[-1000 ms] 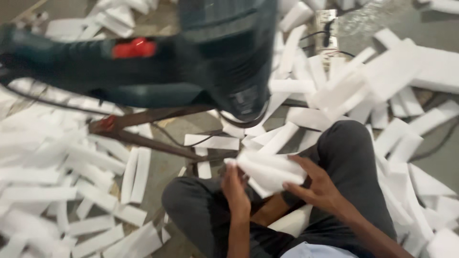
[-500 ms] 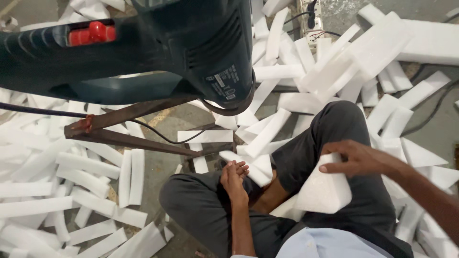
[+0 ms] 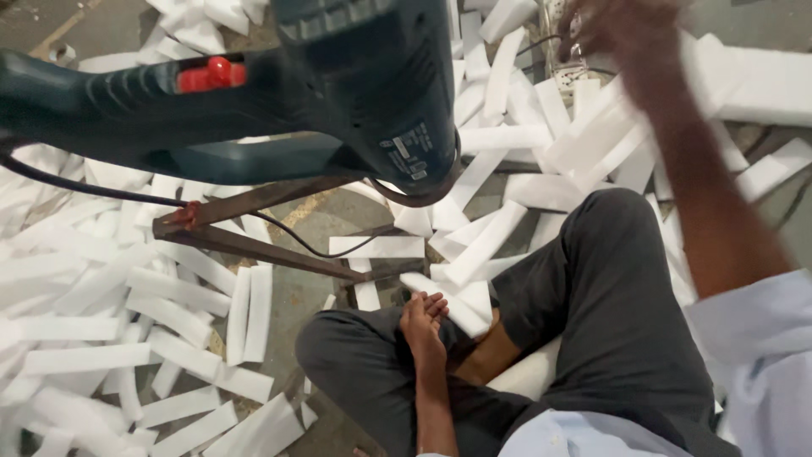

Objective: The person sits on the floor and repeatedly heats white foam pieces using a heat gun mounted on a stand. They bend and shape the softened foam by hand, then place the finished pieces aside.

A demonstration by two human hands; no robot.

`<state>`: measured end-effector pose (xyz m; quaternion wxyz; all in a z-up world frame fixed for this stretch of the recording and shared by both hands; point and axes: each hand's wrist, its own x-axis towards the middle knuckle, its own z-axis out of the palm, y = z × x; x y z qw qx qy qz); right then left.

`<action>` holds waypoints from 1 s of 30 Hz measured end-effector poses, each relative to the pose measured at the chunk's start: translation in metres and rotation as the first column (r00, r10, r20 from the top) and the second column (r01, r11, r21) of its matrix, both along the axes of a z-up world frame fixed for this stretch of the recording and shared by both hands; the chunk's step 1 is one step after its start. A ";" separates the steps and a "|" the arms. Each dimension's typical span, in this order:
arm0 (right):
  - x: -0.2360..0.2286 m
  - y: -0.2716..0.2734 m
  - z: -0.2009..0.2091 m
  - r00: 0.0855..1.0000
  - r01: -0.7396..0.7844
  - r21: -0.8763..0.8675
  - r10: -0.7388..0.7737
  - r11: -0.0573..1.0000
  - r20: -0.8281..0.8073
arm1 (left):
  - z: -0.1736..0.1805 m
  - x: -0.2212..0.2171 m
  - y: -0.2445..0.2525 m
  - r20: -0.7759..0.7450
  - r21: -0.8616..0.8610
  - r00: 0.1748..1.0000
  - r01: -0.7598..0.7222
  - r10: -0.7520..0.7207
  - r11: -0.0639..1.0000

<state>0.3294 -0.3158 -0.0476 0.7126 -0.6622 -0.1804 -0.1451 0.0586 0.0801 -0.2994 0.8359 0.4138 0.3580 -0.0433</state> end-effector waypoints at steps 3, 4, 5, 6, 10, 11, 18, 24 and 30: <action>-0.017 0.081 -0.095 0.898 -0.117 -0.368 -0.060 0.922 -0.436 | -0.011 0.003 -0.003 -0.051 0.025 0.999 0.012 -0.011 1.000; -0.034 0.108 -0.127 0.882 -0.306 -0.051 0.263 0.951 -0.390 | -0.015 0.000 -0.003 -0.021 0.039 1.000 0.015 -0.014 0.999; -0.043 0.140 -0.151 0.943 -0.122 -0.834 -0.198 0.539 -0.266 | -0.019 0.000 -0.005 0.013 0.051 1.000 0.013 -0.014 0.999; -0.065 0.152 -0.178 0.838 -0.249 -0.642 -0.170 0.725 -0.518 | -0.023 0.001 -0.006 0.018 0.068 1.000 0.011 -0.012 0.998; -0.100 0.202 -0.231 0.989 -0.009 -0.793 -0.112 0.609 -0.097 | -0.040 0.005 -0.013 0.004 0.114 1.000 -0.005 0.005 0.993; -0.098 0.210 -0.235 0.996 0.088 -0.789 -0.043 0.609 0.079 | -0.043 0.007 -0.015 -0.005 0.120 1.000 -0.008 0.009 0.993; -0.056 0.261 -0.249 0.958 -0.067 -0.721 -0.157 0.690 -0.239 | -0.031 0.001 -0.022 0.013 0.144 0.998 0.059 -0.062 0.988; -0.071 0.252 -0.245 0.964 -0.080 -0.767 -0.147 0.636 -0.222 | -0.020 0.002 -0.023 0.034 0.134 0.996 0.077 -0.083 0.988; -0.151 0.209 -0.202 0.986 -0.038 -0.556 -0.058 0.830 -0.153 | 0.010 0.014 -0.027 0.104 0.318 0.993 0.012 -0.047 0.948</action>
